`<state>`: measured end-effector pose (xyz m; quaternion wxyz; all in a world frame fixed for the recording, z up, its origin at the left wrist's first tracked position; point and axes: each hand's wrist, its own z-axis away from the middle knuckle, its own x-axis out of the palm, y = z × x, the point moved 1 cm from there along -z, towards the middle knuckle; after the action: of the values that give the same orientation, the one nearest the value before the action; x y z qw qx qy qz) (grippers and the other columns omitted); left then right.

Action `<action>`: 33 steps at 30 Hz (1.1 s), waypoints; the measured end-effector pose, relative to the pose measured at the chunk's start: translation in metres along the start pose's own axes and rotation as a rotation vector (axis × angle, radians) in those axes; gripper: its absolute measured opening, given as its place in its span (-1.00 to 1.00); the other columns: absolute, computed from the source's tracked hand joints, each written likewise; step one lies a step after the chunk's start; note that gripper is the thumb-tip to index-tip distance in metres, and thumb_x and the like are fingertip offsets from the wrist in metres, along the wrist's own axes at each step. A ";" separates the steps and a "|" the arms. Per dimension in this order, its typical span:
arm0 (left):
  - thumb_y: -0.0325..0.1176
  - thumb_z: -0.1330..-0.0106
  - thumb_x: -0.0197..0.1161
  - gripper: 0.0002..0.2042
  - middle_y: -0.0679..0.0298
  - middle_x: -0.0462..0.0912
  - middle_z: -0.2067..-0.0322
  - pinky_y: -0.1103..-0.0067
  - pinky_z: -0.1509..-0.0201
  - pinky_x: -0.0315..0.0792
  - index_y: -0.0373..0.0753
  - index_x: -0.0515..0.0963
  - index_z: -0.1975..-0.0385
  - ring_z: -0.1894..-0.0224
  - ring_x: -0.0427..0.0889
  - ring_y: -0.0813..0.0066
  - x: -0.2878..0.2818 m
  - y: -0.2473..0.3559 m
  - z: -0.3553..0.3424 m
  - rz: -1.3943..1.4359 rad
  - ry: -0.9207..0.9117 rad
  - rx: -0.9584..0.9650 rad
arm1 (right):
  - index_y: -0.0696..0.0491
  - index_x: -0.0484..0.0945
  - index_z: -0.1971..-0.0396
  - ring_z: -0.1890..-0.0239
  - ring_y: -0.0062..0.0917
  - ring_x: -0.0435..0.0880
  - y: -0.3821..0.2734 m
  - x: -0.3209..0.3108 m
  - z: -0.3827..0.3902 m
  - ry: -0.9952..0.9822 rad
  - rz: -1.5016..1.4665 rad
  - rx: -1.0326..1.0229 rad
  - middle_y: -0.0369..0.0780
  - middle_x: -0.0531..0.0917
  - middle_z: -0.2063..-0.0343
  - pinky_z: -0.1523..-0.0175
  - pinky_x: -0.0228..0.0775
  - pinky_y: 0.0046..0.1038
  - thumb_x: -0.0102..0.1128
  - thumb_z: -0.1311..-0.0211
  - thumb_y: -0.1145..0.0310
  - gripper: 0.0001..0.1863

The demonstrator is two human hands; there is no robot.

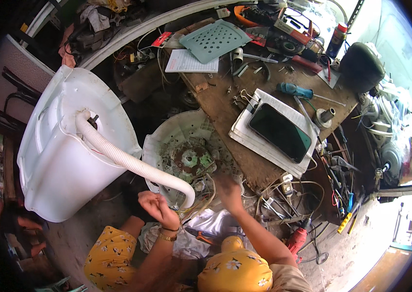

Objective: The person uses pliers and a screwdriver to manipulate and repair metal components from an appliance while sitting in a workspace.

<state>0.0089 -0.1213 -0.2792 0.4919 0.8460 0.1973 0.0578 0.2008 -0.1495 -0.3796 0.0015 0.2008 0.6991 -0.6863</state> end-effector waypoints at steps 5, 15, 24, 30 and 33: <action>-0.63 -0.10 0.19 -0.89 0.23 0.50 0.47 0.45 0.31 0.37 -0.28 0.48 0.41 0.44 0.47 0.28 0.089 0.102 -0.094 -0.010 -0.483 0.361 | 0.22 0.49 0.27 0.33 -0.67 0.56 0.002 -0.023 0.071 -0.027 -0.196 0.361 -0.26 0.61 0.39 0.17 0.39 -0.60 0.05 -0.16 0.60 -0.87; -0.36 -0.04 0.37 -0.80 0.08 0.66 0.42 0.41 0.24 0.52 -0.30 0.63 0.37 0.35 0.66 0.21 0.273 0.028 -0.155 -0.465 -0.746 0.260 | 0.22 0.50 0.24 0.40 -0.70 0.51 0.018 -0.054 0.106 0.047 -0.289 0.457 -0.29 0.59 0.44 0.25 0.38 -0.62 0.06 -0.17 0.60 -0.85; -0.40 0.01 0.33 -0.91 0.14 0.67 0.51 0.44 0.27 0.53 -0.27 0.65 0.55 0.41 0.66 0.23 0.306 0.017 -0.176 -0.576 -0.922 0.330 | 0.20 0.54 0.25 0.47 -0.74 0.46 0.019 -0.070 0.096 0.098 -0.333 0.495 -0.33 0.57 0.48 0.32 0.33 -0.62 0.08 -0.15 0.58 -0.84; -0.35 -0.16 0.11 -0.82 0.34 0.54 0.48 0.57 0.53 0.38 -0.22 0.46 0.26 0.52 0.55 0.49 0.283 0.019 -0.197 0.430 -0.855 -0.792 | 0.20 0.52 0.24 0.44 -0.73 0.50 0.033 -0.071 0.107 0.164 -0.433 0.473 -0.34 0.59 0.47 0.31 0.36 -0.64 0.04 -0.16 0.60 -0.83; -0.18 -0.28 0.01 -0.77 0.34 0.51 0.51 0.63 0.61 0.25 -0.19 0.47 0.29 0.55 0.44 0.55 0.272 0.021 -0.194 0.477 -0.887 -1.001 | 0.19 0.52 0.26 0.44 -0.73 0.49 0.033 -0.076 0.117 0.192 -0.494 0.565 -0.34 0.59 0.46 0.32 0.34 -0.66 0.04 -0.16 0.60 -0.85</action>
<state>0.2068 0.1325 -0.1886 0.8296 0.4822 -0.2623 -0.1021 0.2482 -0.2839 -0.3965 -0.2845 0.0823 0.5067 -0.8096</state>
